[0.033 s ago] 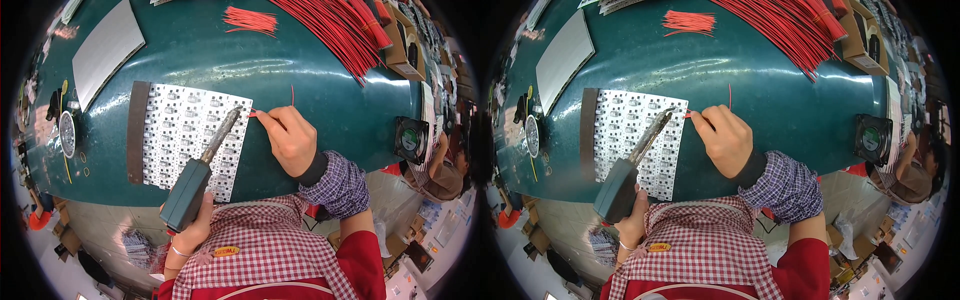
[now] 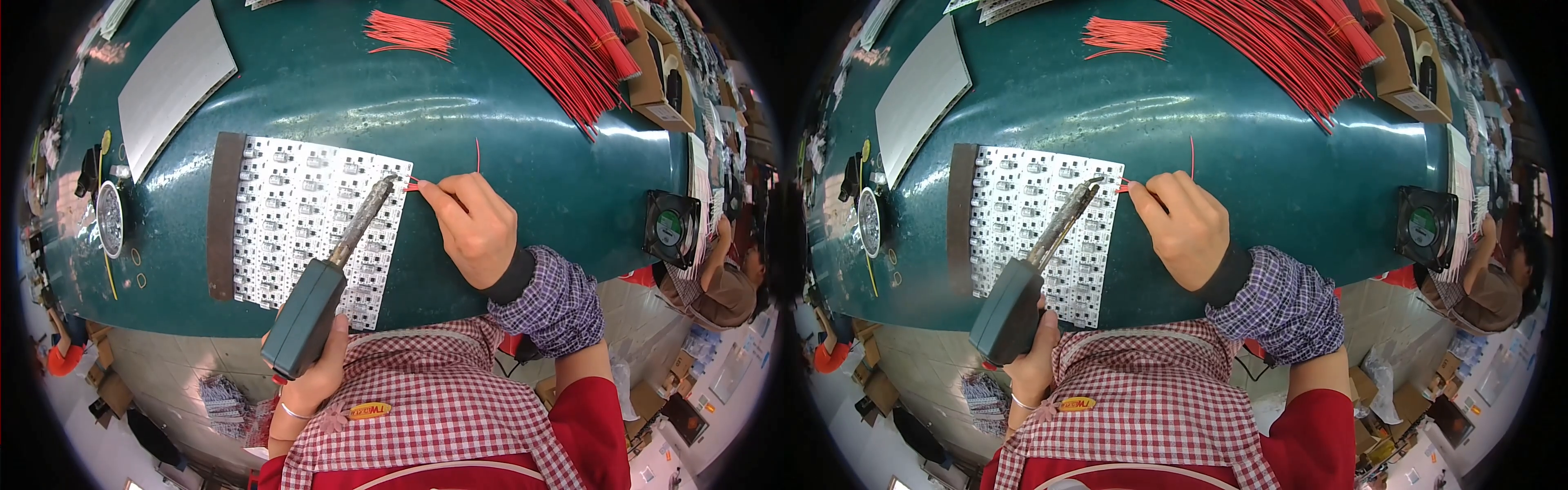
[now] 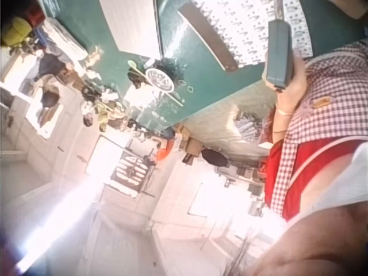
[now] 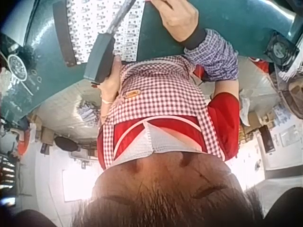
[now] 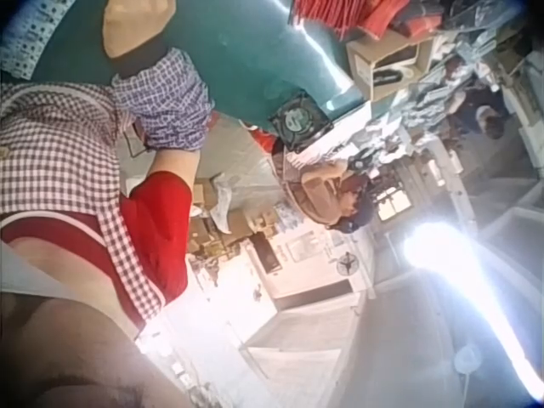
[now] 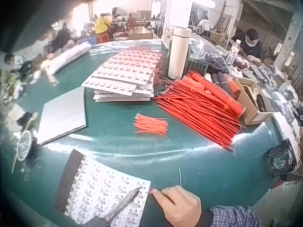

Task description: The person solders red wires onto the connection pads of a circular LED board using a soldering iron and solder.

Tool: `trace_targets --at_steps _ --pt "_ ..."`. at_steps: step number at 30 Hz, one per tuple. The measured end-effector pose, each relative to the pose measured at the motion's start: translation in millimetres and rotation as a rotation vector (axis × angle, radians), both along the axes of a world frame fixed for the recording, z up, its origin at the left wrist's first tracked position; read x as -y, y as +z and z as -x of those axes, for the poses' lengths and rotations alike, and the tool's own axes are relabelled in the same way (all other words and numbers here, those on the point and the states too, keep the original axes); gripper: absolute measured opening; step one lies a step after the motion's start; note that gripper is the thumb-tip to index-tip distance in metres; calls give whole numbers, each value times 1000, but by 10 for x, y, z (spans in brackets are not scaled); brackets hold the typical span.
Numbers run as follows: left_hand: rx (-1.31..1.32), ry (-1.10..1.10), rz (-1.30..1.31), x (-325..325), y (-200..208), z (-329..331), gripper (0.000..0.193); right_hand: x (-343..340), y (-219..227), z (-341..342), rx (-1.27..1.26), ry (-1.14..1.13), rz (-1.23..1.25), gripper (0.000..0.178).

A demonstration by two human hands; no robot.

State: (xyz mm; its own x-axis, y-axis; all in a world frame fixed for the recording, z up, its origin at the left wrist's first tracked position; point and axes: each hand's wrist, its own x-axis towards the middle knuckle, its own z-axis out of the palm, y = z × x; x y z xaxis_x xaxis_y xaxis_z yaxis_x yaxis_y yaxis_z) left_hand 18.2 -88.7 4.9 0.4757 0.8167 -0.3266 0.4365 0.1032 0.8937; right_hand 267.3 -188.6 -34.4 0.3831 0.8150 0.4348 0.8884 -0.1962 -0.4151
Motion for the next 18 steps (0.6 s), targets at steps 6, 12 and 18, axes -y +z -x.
trace_targets --at_steps 6,12,18 --pt "25 -127 -229 -22 -21 5 26 -8 8 5 93 14 -158 32" --pt "29 -111 -185 -10 -5 34 26 48 18 84 33 12 -94 34" --pt "49 -164 -236 -35 -19 34 26 39 -30 98 24 30 -126 32"
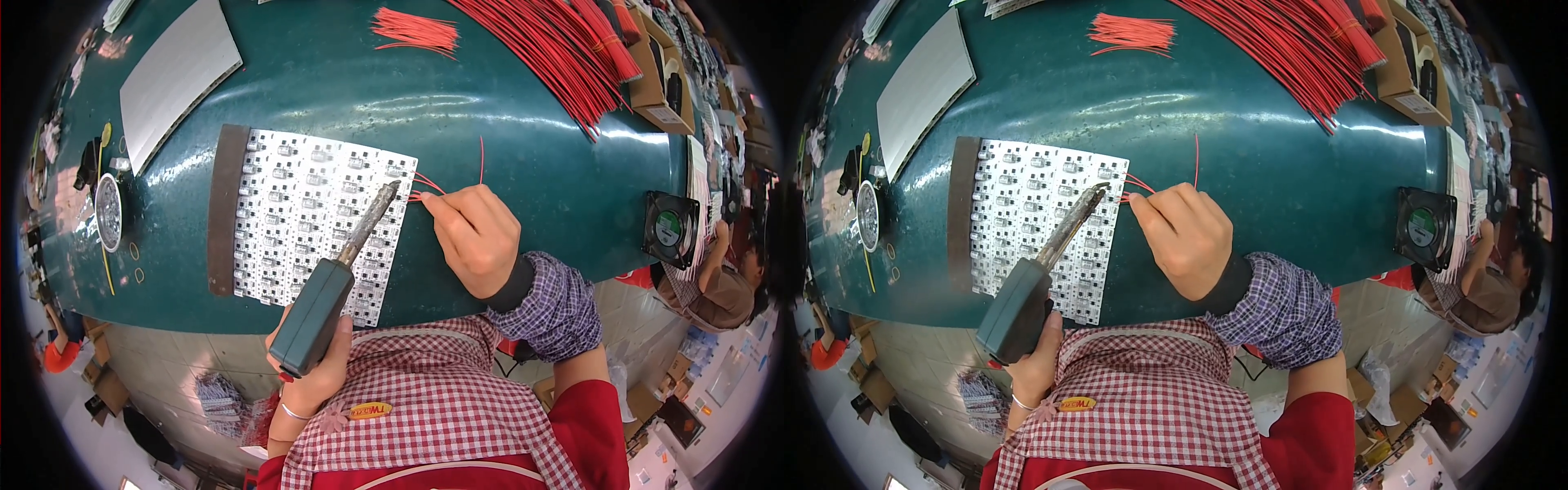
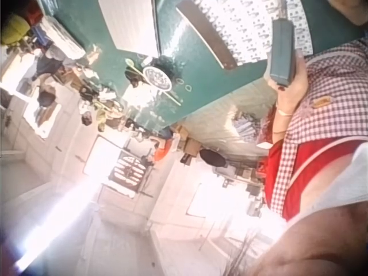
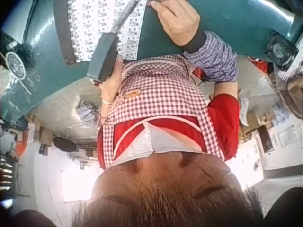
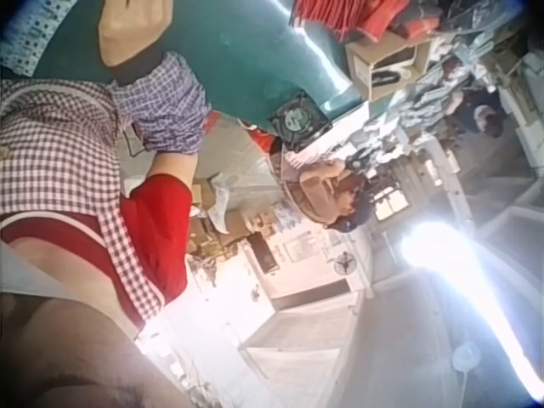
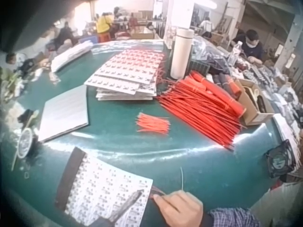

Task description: The person solders red wires onto the connection pads of a circular LED board using a soldering iron and solder.

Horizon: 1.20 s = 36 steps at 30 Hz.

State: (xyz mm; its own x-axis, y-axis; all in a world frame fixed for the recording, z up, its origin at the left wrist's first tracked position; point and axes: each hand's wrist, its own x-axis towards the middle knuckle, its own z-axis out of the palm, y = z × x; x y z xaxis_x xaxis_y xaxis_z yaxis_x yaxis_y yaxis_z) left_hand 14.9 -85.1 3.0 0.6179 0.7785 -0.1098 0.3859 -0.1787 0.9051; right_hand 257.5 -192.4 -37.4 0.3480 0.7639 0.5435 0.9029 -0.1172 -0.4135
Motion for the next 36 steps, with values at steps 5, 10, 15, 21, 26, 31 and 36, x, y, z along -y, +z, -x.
trace_targets --at_steps 5,10,15,21,26,31,36 --pt "-38 -31 42 3 -3 18 25 0 12 0 -12 3 38 30" --pt "-56 -92 -13 -20 1 32 26 16 -2 19 -8 0 58 30" --pt "-67 -85 16 -6 13 30 25 28 25 44 -71 19 65 37" --pt "-44 -111 6 -16 5 33 22 22 37 39 -65 24 79 36" --pt "-101 -137 22 -18 15 56 20 23 38 41 -46 20 98 35" --pt "-68 -147 -27 -12 -34 89 20 17 42 46 -39 17 106 36" --pt "-50 -51 48 31 -35 123 22 24 29 51 -32 11 118 36"
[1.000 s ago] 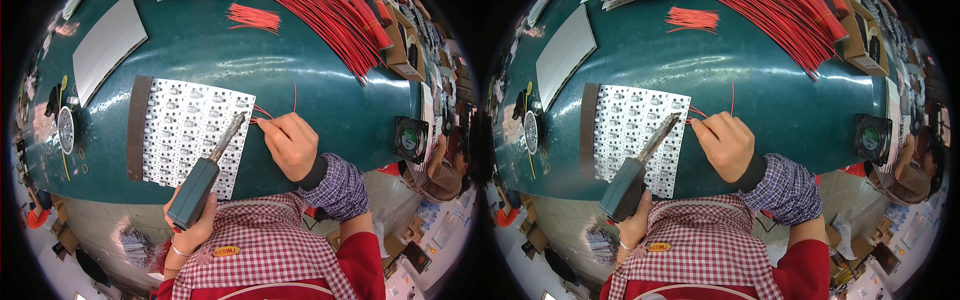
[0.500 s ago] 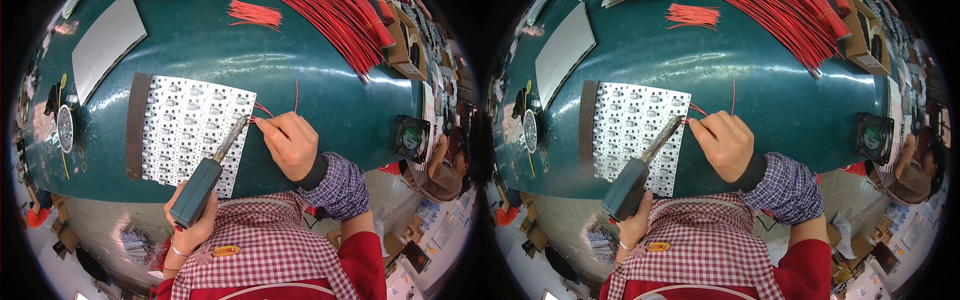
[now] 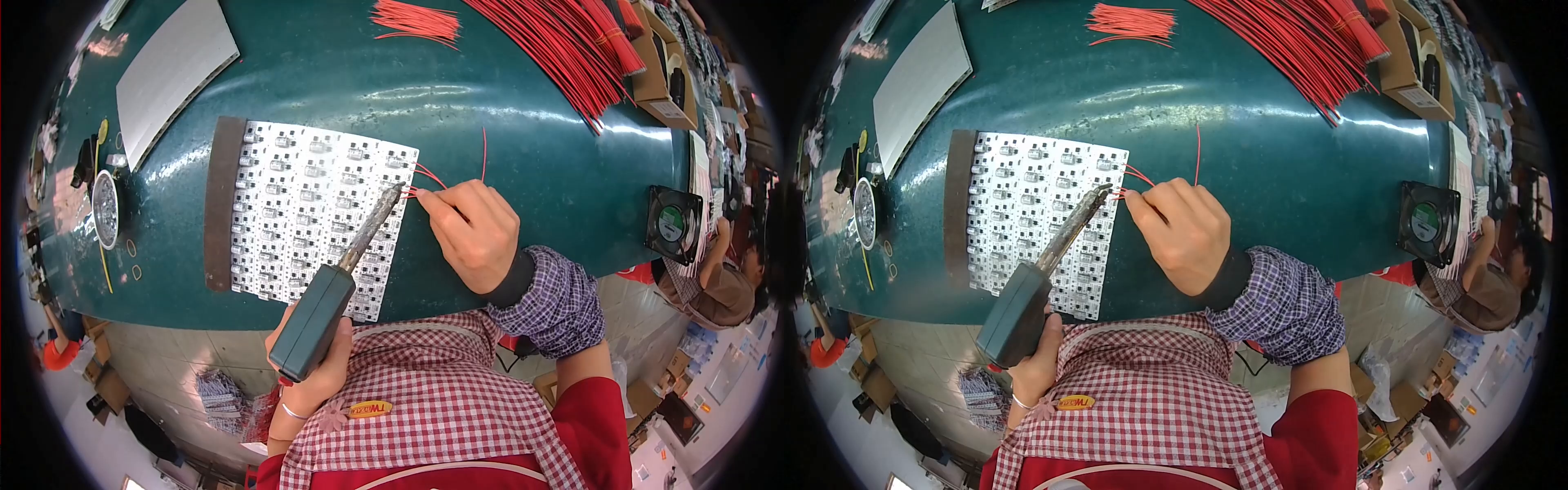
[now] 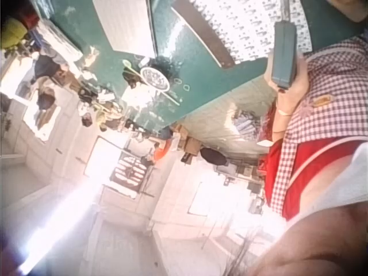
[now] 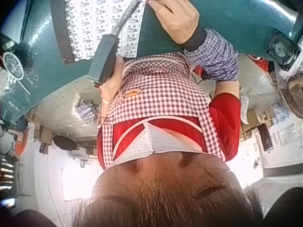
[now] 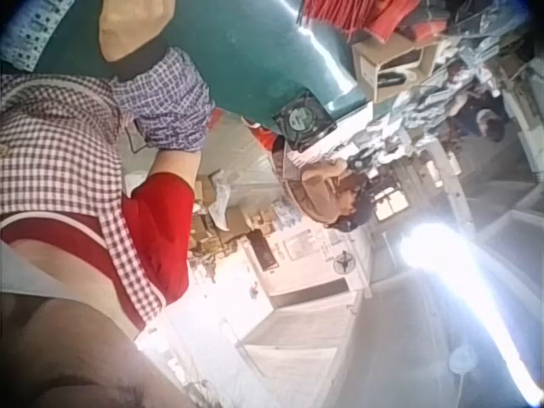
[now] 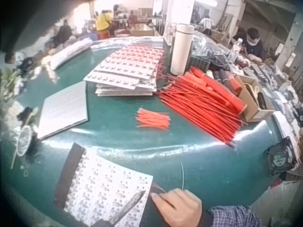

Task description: The person solders red wires onto the connection pads of a circular LED board using a soldering iron and solder.

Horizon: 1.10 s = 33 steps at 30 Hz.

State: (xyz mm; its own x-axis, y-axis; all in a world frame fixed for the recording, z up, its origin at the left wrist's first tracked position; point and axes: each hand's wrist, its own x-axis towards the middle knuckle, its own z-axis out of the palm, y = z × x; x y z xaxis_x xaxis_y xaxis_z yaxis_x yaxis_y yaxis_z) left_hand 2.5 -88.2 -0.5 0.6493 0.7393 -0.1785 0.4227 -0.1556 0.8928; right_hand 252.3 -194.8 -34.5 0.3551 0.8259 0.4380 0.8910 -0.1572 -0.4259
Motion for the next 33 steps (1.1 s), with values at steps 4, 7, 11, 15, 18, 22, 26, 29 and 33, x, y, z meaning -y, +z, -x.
trace_targets --at_steps 4,7,11,15,18,22,26,29,33 --pt "7 -8 -26 3 22 -5 24 -4 4 5 -14 -3 -13 35" --pt "7 -14 -41 -11 26 -17 24 -7 -2 5 -32 -2 -28 33" --pt "-3 -51 -53 -6 16 9 22 -2 -45 -7 21 13 -48 27" --pt "-26 -67 -40 -6 22 24 22 -11 -2 11 -23 5 -38 33" --pt "-94 -51 33 0 41 29 21 -6 1 9 0 9 -29 34" --pt "-47 -96 -34 -25 27 -1 19 -9 -7 12 17 8 -24 34" --pt "-26 -89 -49 -22 40 1 19 -10 -12 9 25 6 -26 34" --pt "-34 89 85 60 5 116 20 -11 4 14 22 2 -24 35" --pt "16 73 30 53 -16 134 22 7 -47 26 51 9 -12 32"
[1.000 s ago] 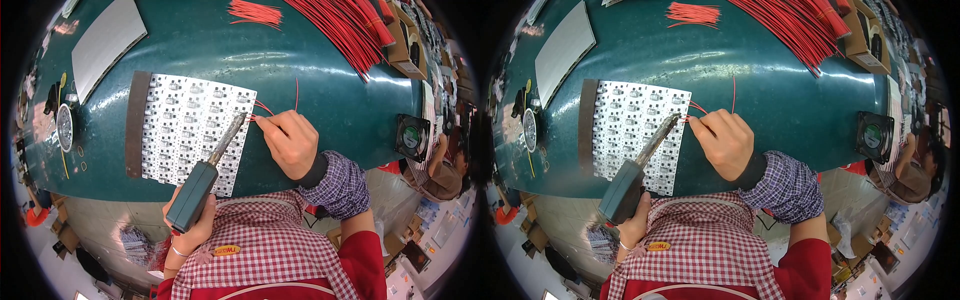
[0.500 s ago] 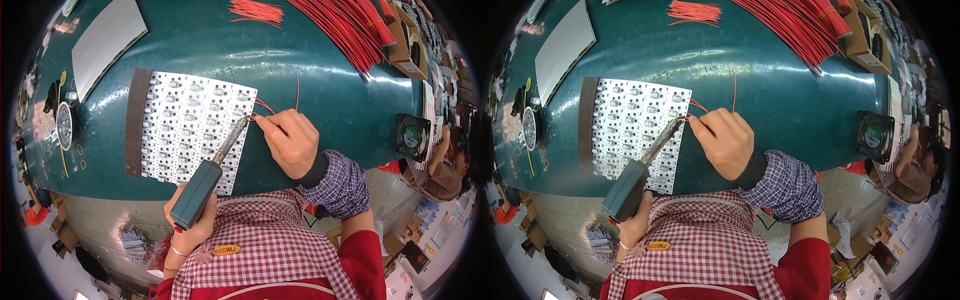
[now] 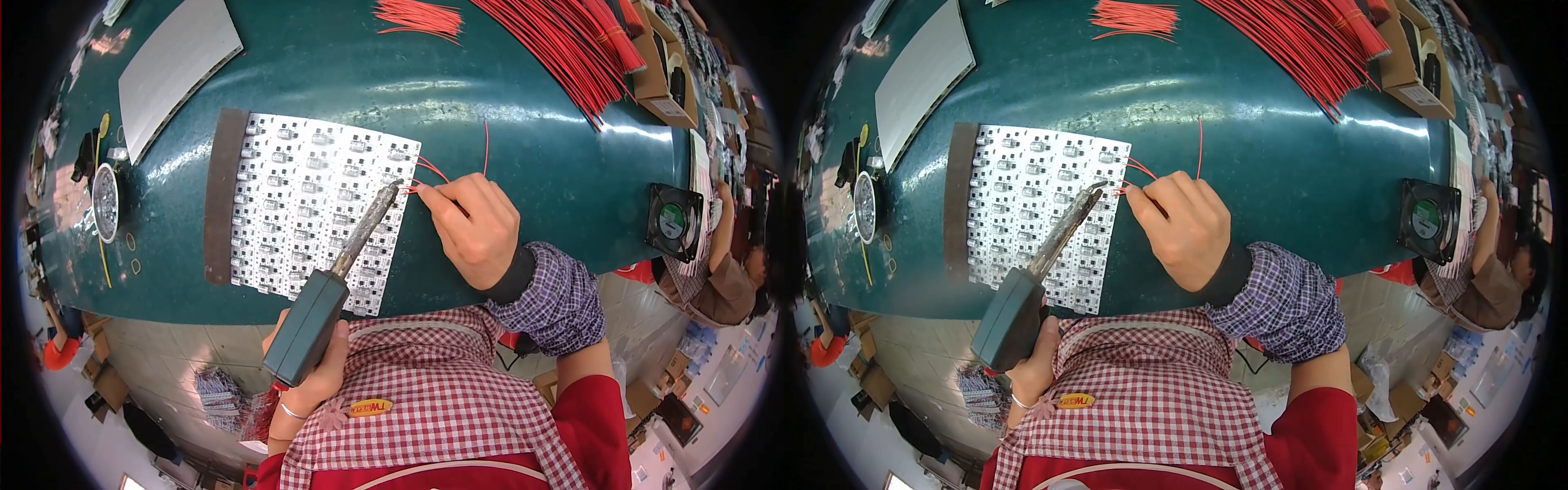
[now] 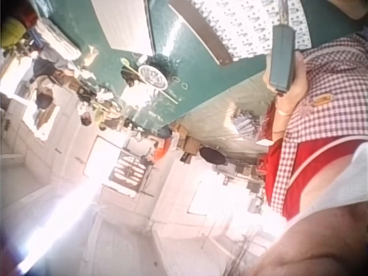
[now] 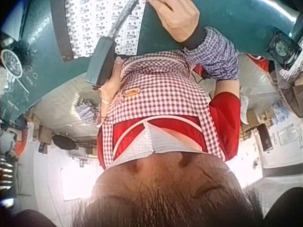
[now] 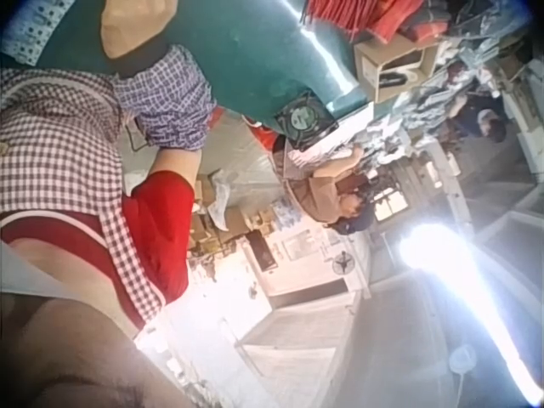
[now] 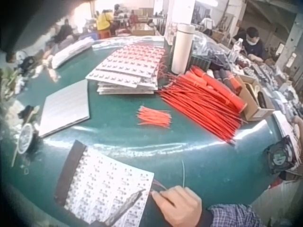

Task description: The person solders red wires onto the connection pads of a circular LED board using a soldering iron and solder.

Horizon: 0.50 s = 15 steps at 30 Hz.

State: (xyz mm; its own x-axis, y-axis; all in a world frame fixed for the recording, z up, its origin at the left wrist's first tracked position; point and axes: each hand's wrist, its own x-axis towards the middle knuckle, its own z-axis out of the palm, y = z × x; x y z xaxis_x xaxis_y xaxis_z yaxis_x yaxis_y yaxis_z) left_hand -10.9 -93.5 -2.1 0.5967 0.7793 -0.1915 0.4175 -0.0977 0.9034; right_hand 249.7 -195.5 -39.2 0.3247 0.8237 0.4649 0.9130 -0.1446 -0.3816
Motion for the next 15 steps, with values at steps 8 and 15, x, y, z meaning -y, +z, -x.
trace_targets --at_steps 8,15 --pt "15 -37 -66 23 -6 7 23 31 17 104 10 -1 -147 32" --pt "24 -80 -129 11 12 11 28 83 32 156 -93 -12 -79 39"
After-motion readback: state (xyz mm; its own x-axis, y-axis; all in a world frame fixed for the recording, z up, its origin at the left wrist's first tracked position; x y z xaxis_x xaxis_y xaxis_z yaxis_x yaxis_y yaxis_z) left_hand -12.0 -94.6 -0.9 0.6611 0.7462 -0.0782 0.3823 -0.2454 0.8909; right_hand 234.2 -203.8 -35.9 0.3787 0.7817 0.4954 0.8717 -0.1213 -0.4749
